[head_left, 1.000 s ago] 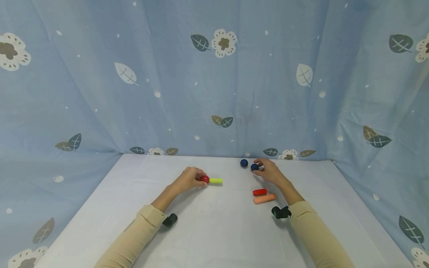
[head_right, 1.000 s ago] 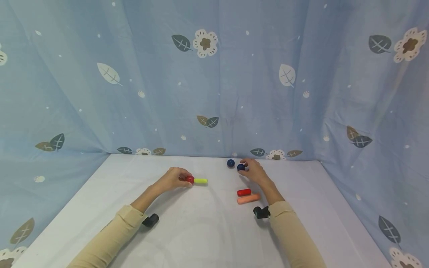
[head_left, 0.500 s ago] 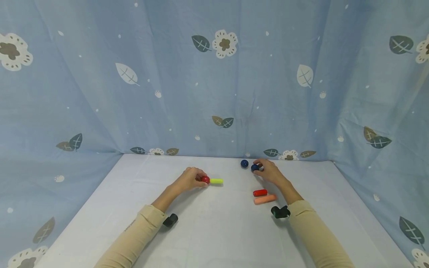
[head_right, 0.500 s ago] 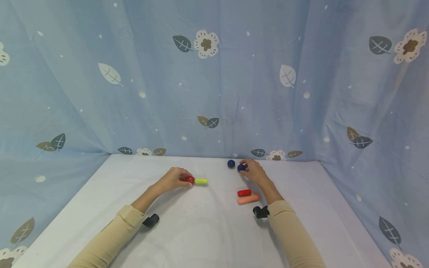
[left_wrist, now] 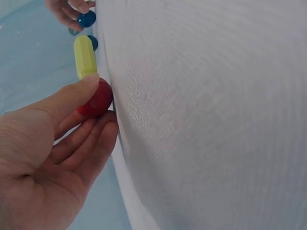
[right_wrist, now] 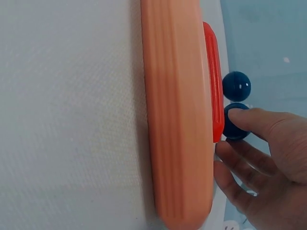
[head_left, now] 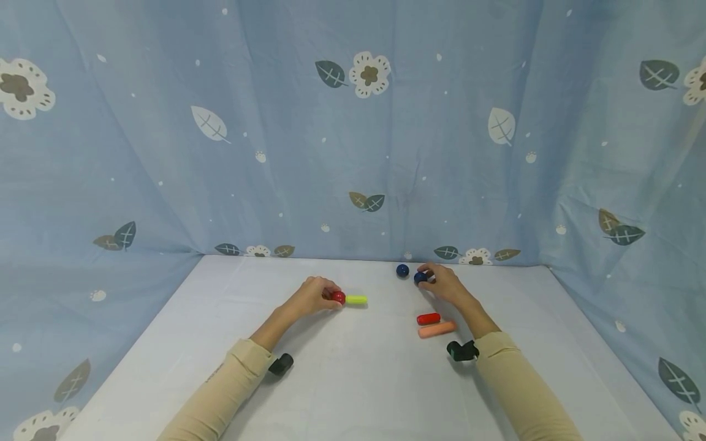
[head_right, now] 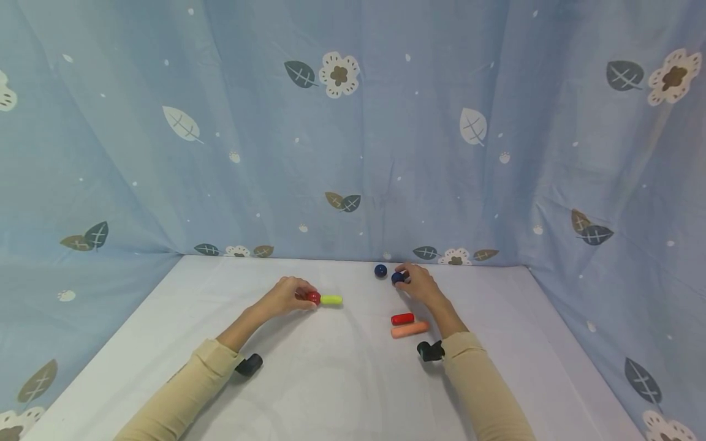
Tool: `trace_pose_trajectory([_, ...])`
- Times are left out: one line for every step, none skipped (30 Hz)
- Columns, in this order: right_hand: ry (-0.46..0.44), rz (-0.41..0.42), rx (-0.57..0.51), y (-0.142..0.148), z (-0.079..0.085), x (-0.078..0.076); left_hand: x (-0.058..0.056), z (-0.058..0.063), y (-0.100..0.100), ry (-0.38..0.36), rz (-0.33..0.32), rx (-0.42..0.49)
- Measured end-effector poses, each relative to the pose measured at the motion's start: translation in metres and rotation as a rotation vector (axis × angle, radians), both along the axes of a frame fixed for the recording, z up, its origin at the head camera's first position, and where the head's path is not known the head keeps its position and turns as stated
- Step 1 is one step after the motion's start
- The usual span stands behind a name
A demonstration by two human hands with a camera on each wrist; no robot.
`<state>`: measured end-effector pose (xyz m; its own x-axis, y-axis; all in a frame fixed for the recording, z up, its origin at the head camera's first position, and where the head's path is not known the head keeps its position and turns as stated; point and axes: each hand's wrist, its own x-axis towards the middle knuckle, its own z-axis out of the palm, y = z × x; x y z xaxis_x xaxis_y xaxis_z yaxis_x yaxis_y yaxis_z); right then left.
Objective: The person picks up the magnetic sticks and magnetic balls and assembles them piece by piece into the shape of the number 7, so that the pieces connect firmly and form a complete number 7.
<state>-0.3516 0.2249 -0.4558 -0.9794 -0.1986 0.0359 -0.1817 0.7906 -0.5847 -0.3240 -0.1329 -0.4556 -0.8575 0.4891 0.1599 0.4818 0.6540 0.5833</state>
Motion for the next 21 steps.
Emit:
trace_pose_trajectory([-0.001, 0.000, -0.001, -0.0001, -0.0003, 0.0004, 0.0005, -0.0002, 0.0000, -0.001, 0.002, -0.001])
trace_pose_trajectory([-0.001, 0.001, 0.000, 0.0000, -0.0005, 0.0008, 0.0011, -0.0003, 0.0000, -0.002, 0.003, -0.002])
trace_pose_trajectory([-0.001, -0.001, 0.003, 0.0000, -0.0009, 0.0011, 0.0017, -0.0004, 0.0000, -0.004, 0.004, -0.002])
trace_pose_trajectory([-0.003, -0.004, 0.003, 0.0001, -0.0011, 0.0014, 0.0022, -0.0002, 0.0001, -0.006, 0.004, 0.000])
trace_pose_trajectory([-0.001, -0.005, 0.005, 0.0003, -0.0013, 0.0015, 0.0024, -0.0001, 0.0001, -0.009, 0.004, -0.001])
trace_pose_trajectory([0.003, -0.007, 0.007, 0.0005, -0.0014, 0.0015, 0.0025, 0.0000, 0.0001, -0.007, 0.002, 0.002])
trace_pose_trajectory([0.007, -0.007, 0.007, 0.0007, -0.0013, 0.0015, 0.0023, 0.0001, 0.0001, -0.005, 0.003, 0.004])
trace_pose_trajectory([0.013, -0.004, 0.007, 0.0009, -0.0011, 0.0015, 0.0020, 0.0001, 0.0000, -0.007, 0.005, 0.004])
trace_pose_trajectory([0.019, 0.001, 0.009, 0.0011, -0.0009, 0.0015, 0.0014, 0.0002, 0.0000, -0.008, 0.007, 0.003])
trace_pose_trajectory([0.023, 0.003, 0.008, 0.0012, -0.0006, 0.0014, 0.0008, 0.0001, -0.0001, -0.006, 0.007, 0.004])
trace_pose_trajectory([0.031, 0.009, 0.011, 0.0011, -0.0001, 0.0014, 0.0000, -0.0001, -0.0001, -0.010, 0.009, 0.005])
trace_pose_trajectory([0.035, 0.011, 0.012, 0.0009, 0.0005, 0.0015, -0.0006, -0.0003, 0.0000, -0.011, 0.012, 0.006])
trace_pose_trajectory([0.040, 0.014, 0.013, 0.0007, 0.0009, 0.0020, -0.0011, -0.0006, 0.0001, -0.016, 0.014, 0.005])
trace_pose_trajectory([0.044, 0.016, 0.017, 0.0004, 0.0013, 0.0025, -0.0014, -0.0008, 0.0002, -0.021, 0.014, 0.006])
trace_pose_trajectory([0.048, 0.018, 0.019, 0.0002, 0.0016, 0.0031, -0.0016, -0.0011, 0.0003, -0.021, 0.013, 0.008])
trace_pose_trajectory([0.049, 0.017, 0.021, -0.0001, 0.0018, 0.0036, -0.0016, -0.0012, 0.0004, -0.023, 0.011, 0.012])
trace_pose_trajectory([0.050, 0.018, 0.024, -0.0004, 0.0023, 0.0045, -0.0015, -0.0013, 0.0005, -0.028, 0.011, 0.014])
trace_pose_trajectory([0.046, 0.017, 0.025, -0.0005, 0.0023, 0.0051, -0.0013, -0.0014, 0.0005, -0.027, 0.008, 0.014])
trace_pose_trajectory([0.043, 0.015, 0.028, -0.0006, 0.0023, 0.0058, -0.0010, -0.0014, 0.0005, -0.028, 0.006, 0.014])
trace_pose_trajectory([0.038, 0.014, 0.030, -0.0006, 0.0023, 0.0065, -0.0007, -0.0015, 0.0005, -0.028, 0.005, 0.015])
trace_pose_trajectory([0.032, 0.012, 0.030, -0.0006, 0.0023, 0.0072, -0.0004, -0.0015, 0.0004, -0.028, 0.004, 0.014])
